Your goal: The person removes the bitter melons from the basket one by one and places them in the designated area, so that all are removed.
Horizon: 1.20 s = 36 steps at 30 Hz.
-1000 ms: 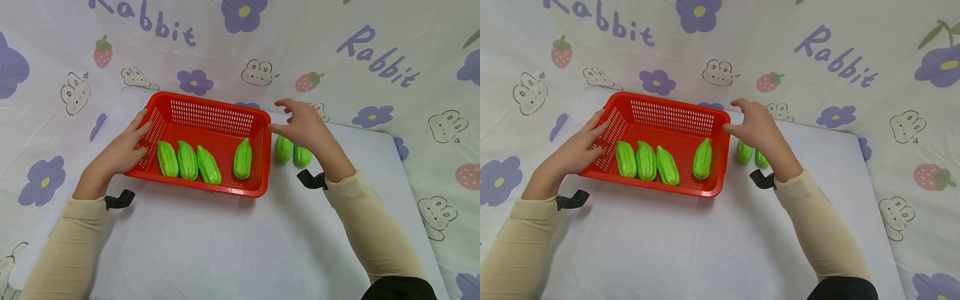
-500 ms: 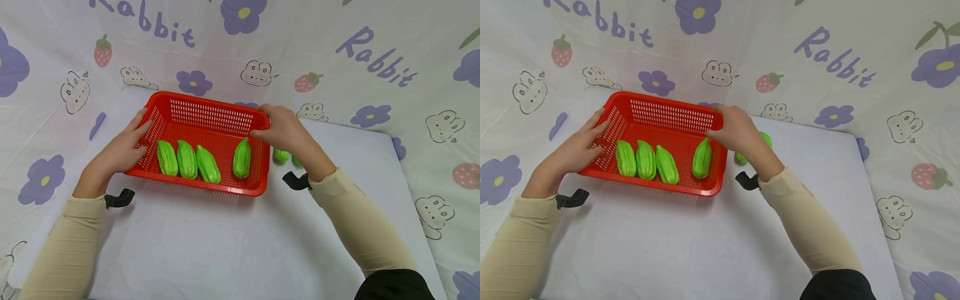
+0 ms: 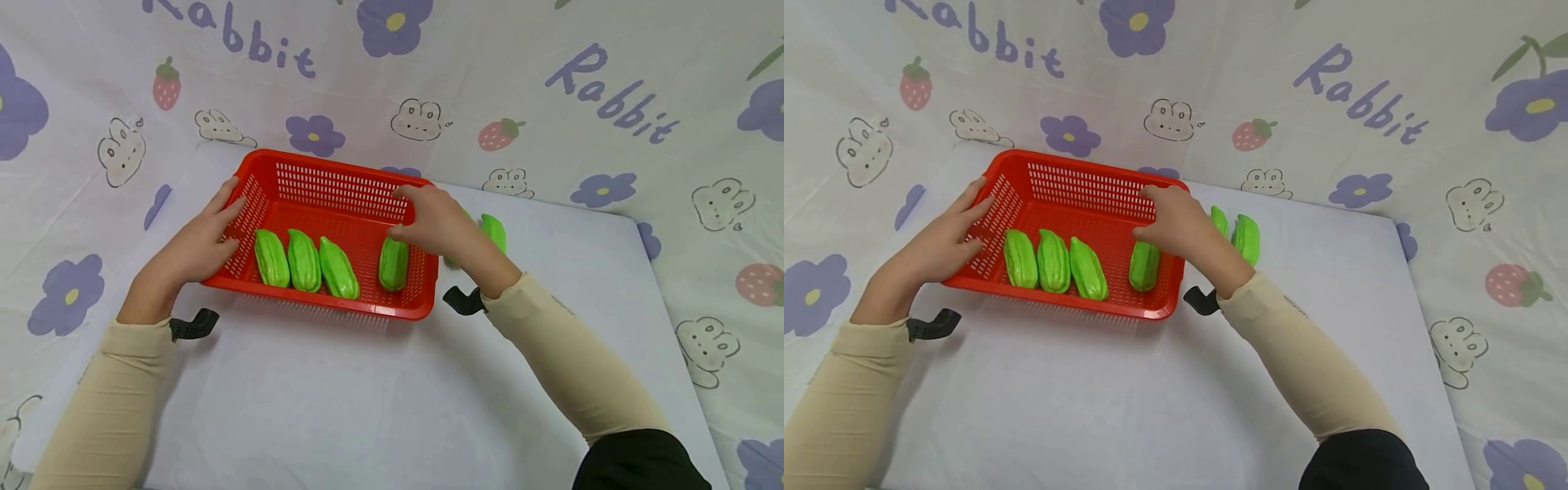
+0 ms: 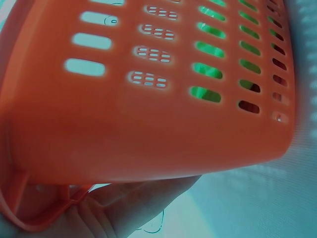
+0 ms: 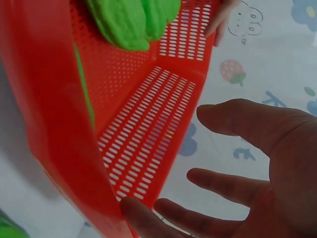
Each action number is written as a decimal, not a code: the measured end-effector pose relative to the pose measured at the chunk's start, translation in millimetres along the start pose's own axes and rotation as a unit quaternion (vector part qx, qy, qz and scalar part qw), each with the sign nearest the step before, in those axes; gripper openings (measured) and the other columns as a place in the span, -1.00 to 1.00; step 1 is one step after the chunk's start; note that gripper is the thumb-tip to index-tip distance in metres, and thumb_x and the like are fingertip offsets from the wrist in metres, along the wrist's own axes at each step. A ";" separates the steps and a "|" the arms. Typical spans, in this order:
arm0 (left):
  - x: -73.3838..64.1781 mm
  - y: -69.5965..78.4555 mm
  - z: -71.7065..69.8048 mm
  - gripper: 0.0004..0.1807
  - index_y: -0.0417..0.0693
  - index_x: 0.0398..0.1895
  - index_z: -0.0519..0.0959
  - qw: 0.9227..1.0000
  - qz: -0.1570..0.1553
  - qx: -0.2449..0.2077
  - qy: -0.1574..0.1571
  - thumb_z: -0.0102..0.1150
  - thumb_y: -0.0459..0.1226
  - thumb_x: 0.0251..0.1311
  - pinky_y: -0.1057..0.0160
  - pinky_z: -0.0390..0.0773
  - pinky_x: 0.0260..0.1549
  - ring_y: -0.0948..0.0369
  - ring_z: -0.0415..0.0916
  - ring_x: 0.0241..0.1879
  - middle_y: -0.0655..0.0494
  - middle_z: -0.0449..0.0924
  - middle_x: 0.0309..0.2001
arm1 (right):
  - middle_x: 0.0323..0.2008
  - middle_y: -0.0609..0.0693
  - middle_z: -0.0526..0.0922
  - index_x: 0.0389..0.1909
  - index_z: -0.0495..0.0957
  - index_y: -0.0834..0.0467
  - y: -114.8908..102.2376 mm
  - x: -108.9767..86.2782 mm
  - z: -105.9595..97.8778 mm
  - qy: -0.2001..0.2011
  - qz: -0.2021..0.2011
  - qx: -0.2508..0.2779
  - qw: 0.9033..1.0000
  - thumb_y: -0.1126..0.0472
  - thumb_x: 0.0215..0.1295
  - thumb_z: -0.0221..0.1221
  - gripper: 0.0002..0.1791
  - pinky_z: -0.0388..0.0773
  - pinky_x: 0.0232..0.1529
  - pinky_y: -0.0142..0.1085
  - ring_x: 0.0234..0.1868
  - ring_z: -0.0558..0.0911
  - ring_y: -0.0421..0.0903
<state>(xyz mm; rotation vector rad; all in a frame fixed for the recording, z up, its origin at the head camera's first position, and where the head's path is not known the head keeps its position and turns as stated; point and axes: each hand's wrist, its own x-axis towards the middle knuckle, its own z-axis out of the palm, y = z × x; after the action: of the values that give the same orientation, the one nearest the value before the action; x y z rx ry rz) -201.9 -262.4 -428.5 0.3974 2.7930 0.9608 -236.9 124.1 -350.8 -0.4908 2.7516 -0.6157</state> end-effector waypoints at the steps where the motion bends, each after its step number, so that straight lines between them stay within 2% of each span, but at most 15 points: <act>1: 0.0 -0.3 0.2 -0.17 -0.37 0.71 0.05 1.000 0.000 0.000 0.000 0.00 -0.48 0.37 -0.37 0.29 0.42 -0.18 -0.15 0.70 0.13 -0.47 0.79 | 0.45 0.14 0.53 0.58 0.43 0.16 -0.8 0.1 1.1 -0.003 -0.002 0.001 1.000 0.07 0.37 0.42 -0.21 0.53 0.37 0.12 0.48 0.42 0.14; 9: 0.5 -0.3 -0.1 -0.17 -0.36 0.71 0.05 1.000 -0.001 0.000 0.000 -0.01 -0.48 0.37 -0.38 0.24 0.45 -0.17 -0.17 0.71 0.16 -0.48 0.78 | 0.41 0.15 0.57 0.56 0.44 0.19 -3.6 7.0 9.6 -0.028 -0.008 -0.022 0.999 0.06 0.38 0.41 -0.22 0.54 0.36 0.07 0.43 0.48 0.11; 16: 1.5 -0.6 0.9 -0.18 -0.36 0.71 0.06 1.000 0.001 -0.002 0.001 0.01 -0.48 0.38 -0.38 0.26 0.43 -0.15 -0.20 0.71 0.14 -0.48 0.78 | 0.39 0.14 0.59 0.55 0.45 0.18 -9.1 13.4 17.1 -0.067 0.012 -0.018 0.997 0.09 0.31 0.48 -0.18 0.70 0.17 -0.01 0.29 0.58 0.06; 22: 2.5 -0.4 1.7 -0.18 -0.37 0.70 0.07 1.000 0.005 -0.002 0.004 0.02 -0.48 0.38 -0.38 0.25 0.43 -0.16 -0.20 0.71 0.13 -0.46 0.79 | 0.39 0.15 0.58 0.53 0.48 0.17 -10.9 18.6 21.3 -0.103 0.020 -0.033 0.994 0.09 0.29 0.50 -0.19 0.69 0.17 0.00 0.30 0.56 0.08; 36: 0.3 1.2 0.3 -0.18 -0.38 0.70 0.06 1.000 -0.003 -0.005 0.002 0.00 -0.48 0.38 -0.39 0.28 0.42 -0.18 -0.17 0.71 0.14 -0.47 0.78 | 0.30 0.13 0.62 0.48 0.51 0.19 -10.0 31.4 27.5 -0.135 0.040 -0.037 0.989 0.13 0.24 0.53 -0.21 0.71 0.06 -0.10 0.16 0.56 0.03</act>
<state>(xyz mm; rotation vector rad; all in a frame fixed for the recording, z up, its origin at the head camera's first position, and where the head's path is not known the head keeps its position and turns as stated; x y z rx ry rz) -201.8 -261.2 -428.0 0.3866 2.7905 0.9749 -253.3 93.7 -376.2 -0.4427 2.5278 -0.3971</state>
